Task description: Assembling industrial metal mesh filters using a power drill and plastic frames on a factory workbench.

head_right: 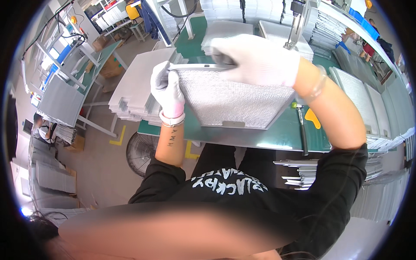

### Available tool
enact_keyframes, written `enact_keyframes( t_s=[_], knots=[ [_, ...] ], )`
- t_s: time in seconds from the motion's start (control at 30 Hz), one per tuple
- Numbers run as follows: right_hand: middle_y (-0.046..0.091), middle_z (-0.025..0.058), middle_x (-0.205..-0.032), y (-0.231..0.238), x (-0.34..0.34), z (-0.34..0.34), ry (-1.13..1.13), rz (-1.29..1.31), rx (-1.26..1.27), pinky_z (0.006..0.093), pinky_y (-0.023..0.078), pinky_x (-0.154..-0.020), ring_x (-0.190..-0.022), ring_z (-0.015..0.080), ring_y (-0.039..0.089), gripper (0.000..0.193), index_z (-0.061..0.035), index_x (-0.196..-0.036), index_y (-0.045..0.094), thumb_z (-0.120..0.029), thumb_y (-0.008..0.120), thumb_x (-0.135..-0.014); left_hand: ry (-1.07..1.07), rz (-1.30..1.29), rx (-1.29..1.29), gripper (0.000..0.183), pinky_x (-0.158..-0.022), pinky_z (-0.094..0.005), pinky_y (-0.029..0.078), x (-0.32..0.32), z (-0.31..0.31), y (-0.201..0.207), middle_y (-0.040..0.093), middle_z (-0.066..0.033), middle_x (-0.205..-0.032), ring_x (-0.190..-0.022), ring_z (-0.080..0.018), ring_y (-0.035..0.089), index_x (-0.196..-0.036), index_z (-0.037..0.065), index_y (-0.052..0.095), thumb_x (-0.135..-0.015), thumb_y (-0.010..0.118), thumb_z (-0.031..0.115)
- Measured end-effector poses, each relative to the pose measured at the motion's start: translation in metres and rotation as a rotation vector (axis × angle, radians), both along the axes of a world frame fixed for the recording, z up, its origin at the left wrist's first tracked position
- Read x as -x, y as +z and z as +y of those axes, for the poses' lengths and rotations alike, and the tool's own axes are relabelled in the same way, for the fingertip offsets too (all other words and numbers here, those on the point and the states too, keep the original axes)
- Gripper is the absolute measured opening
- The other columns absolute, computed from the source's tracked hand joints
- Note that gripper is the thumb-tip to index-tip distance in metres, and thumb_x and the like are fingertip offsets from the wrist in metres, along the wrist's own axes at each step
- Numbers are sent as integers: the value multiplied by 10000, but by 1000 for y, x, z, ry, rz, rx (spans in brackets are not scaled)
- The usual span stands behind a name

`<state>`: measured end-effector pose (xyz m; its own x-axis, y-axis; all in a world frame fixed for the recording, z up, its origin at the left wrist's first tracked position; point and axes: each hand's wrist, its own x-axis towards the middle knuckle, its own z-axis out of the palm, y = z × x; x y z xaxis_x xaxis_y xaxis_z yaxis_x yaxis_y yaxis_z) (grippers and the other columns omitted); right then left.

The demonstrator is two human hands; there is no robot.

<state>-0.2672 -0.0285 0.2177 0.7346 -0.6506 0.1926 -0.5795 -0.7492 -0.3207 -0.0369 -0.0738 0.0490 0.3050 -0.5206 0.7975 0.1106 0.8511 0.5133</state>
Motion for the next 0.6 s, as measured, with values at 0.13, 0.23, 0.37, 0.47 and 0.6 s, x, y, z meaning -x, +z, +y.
enact_keyframes(
  t_s=[0.13,0.23,0.37,0.47,0.6],
  knots=[
    [647,185,-843,-27,-38,-20,38,183,310,419,535,-723,-795,339,666,279,-16,-1059,564,-225,627,-884,31,-52,38,311,-834,-240,473,3,2,-4,609,-55,-1123,-927,-91,575,-1215,14,570,-913,570,-59],
    [645,170,-861,-35,-45,-21,10,288,451,433,535,-719,-806,358,667,267,-24,-1030,583,-232,635,-871,59,-167,127,363,-893,-252,448,4,-2,-1,555,-68,-1206,-1026,-95,533,-1279,30,499,-929,496,-66],
    [665,156,-913,-24,-16,-4,54,-19,654,413,541,-727,-845,324,672,314,-37,-1079,604,-257,664,-863,142,-283,62,415,-920,-279,441,8,-9,-15,473,-98,-1245,-1067,-136,514,-1331,33,433,-930,494,-54],
    [666,107,-970,-22,42,40,-73,-421,757,311,541,-763,-832,232,668,340,-35,-1186,622,-105,691,-861,67,-198,-14,405,-780,-200,418,5,-9,-15,497,-41,-1062,-859,-63,453,-1350,32,415,-958,444,-67],
    [665,104,-975,-133,139,74,-697,-885,407,256,510,-805,-882,133,631,209,21,-1139,635,-16,569,-945,75,-230,40,370,-798,-206,408,1,-23,-16,491,-46,-1066,-854,-65,447,-1325,16,418,-964,443,-59]
  ],
)
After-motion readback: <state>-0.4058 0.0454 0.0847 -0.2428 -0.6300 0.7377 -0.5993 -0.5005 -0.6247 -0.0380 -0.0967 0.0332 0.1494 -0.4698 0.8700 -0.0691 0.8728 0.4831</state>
